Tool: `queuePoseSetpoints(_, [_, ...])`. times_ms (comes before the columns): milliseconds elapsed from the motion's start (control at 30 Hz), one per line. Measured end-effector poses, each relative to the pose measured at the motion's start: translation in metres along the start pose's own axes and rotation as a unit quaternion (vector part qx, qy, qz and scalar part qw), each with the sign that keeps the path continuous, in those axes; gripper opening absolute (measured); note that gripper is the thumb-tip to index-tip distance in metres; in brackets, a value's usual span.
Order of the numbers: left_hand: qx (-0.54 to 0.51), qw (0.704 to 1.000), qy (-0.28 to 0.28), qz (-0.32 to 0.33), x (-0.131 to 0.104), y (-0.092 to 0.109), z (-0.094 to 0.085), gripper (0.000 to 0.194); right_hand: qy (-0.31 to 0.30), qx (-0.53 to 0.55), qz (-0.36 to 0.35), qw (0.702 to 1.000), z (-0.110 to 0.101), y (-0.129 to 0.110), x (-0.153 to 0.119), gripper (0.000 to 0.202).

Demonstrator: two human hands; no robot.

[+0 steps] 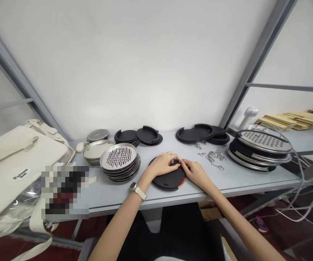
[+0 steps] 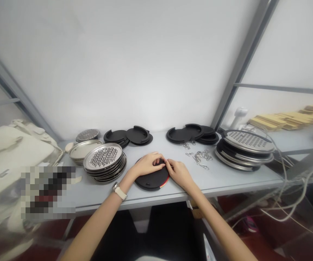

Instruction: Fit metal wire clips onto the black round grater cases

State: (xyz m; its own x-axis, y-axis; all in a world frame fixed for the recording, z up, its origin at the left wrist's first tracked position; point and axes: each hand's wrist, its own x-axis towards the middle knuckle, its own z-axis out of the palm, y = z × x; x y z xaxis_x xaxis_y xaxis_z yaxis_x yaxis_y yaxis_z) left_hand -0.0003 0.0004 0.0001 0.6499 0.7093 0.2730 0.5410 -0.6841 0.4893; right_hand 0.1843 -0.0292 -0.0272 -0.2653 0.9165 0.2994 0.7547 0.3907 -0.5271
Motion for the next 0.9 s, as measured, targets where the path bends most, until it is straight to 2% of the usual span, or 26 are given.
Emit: queuePoseSetpoints(900, [-0.008,1.0,-0.006,-0.006,-0.0004,0.0015,-0.0015,0.013,-0.007,0.002,0.005,1.0,0.0001,0.0007,-0.0003,0.041])
